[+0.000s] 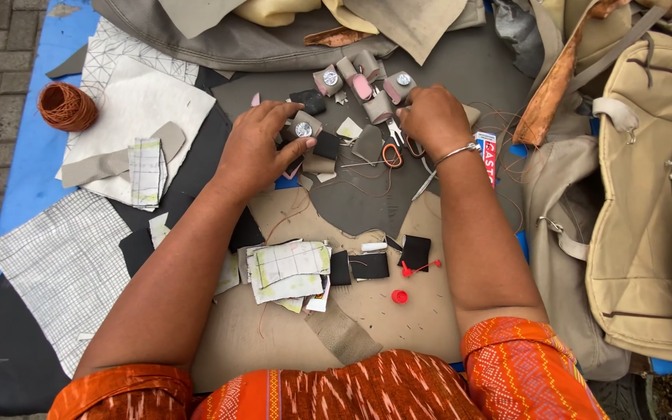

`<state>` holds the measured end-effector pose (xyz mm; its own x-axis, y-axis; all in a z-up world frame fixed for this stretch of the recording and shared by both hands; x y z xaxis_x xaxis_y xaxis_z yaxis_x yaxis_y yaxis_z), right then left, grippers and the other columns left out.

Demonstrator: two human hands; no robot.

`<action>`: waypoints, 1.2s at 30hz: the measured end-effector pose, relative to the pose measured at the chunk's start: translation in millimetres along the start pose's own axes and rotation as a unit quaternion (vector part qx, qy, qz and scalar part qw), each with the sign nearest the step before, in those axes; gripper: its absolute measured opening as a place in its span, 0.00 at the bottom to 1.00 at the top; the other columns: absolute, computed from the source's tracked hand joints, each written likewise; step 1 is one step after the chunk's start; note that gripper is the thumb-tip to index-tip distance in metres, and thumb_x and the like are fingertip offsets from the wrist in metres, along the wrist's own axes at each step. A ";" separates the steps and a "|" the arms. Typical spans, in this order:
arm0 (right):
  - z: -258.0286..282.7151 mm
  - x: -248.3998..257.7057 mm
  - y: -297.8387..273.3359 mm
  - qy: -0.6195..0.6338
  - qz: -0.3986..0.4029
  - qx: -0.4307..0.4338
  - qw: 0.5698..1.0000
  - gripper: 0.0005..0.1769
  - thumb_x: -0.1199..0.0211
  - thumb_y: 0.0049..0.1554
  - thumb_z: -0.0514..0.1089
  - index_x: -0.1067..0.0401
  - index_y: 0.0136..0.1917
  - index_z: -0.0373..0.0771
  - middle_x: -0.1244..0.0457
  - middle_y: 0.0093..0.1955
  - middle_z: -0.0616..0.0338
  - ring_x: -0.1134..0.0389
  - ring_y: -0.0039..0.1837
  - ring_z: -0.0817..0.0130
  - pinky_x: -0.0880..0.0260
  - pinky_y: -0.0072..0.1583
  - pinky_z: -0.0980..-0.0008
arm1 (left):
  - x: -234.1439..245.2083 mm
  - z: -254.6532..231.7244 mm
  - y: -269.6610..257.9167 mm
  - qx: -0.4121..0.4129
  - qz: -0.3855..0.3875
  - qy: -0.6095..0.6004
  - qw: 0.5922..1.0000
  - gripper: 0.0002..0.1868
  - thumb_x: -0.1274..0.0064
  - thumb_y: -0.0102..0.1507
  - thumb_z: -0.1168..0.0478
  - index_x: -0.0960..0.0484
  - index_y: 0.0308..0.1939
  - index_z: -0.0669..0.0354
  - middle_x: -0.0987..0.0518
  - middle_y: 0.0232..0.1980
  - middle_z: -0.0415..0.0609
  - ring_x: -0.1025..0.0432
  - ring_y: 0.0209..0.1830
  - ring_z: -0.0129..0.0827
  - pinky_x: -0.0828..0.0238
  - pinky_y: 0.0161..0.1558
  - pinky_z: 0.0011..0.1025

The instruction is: Hand-sewing small leather components using a needle and thread

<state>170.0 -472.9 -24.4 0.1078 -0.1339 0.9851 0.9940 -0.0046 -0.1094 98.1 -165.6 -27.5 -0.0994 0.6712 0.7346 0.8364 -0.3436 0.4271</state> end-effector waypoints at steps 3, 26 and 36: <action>-12.5 -2.9 11.1 0.014 -0.031 0.018 0.999 0.19 0.39 0.61 0.52 0.23 0.61 0.42 0.38 0.57 0.36 0.32 0.55 0.37 0.32 0.56 0.45 | -2.5 7.7 0.5 0.003 0.001 0.006 1.000 0.29 0.39 0.66 0.46 0.24 0.65 0.57 0.22 0.58 0.52 0.29 0.58 0.49 0.39 0.60 0.48; 98.4 21.2 -52.5 0.625 0.028 0.249 0.739 0.25 0.37 0.53 0.20 0.31 0.60 0.37 0.37 0.63 0.59 0.30 0.65 0.69 0.25 0.62 0.75 | 11.5 -14.9 4.1 0.213 -0.066 -0.480 0.849 0.28 0.36 0.63 0.62 0.34 0.63 0.54 0.16 0.49 0.51 0.21 0.48 0.27 0.18 0.51 0.26; 111.4 19.6 -56.7 0.557 -0.032 0.288 0.778 0.24 0.33 0.56 0.26 0.30 0.64 0.39 0.40 0.62 0.60 0.32 0.60 0.69 0.25 0.62 0.73 | 0.3 -4.0 4.3 0.204 -0.034 -0.490 0.847 0.28 0.38 0.64 0.60 0.30 0.67 0.55 0.19 0.59 0.49 0.24 0.55 0.26 0.24 0.56 0.24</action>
<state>117.9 -364.8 15.8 0.2920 -0.9297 0.2246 0.8754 0.3544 0.3288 99.5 -169.6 -23.3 0.1742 0.9715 -0.1608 0.9830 -0.1618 0.0868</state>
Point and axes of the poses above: each hand's wrist, its own y-axis towards the middle knuckle, its own x-axis out of the back of the hand, z = x × y, the point moved 4 cm from there along y, towards the middle knuckle
